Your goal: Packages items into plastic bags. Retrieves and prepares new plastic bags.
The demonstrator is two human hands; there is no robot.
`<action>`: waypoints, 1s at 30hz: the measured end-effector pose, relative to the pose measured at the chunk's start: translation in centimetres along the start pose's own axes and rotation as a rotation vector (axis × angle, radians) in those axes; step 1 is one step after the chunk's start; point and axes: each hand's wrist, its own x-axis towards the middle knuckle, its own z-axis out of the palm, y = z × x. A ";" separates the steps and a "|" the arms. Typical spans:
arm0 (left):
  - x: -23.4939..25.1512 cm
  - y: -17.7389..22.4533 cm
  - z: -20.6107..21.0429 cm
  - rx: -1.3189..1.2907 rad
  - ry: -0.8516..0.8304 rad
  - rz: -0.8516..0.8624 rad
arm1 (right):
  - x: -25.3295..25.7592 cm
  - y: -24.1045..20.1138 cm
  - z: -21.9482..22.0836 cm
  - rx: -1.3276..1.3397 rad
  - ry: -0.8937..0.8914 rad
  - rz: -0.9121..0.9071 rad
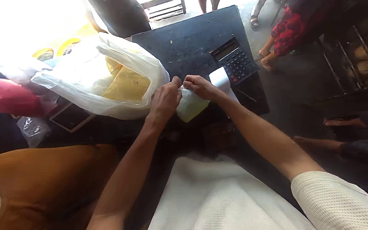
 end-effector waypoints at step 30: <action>-5.8 -5.9 4.7 -0.413 -0.112 -0.126 | -7.9 -0.8 -1.8 -0.470 -0.128 0.033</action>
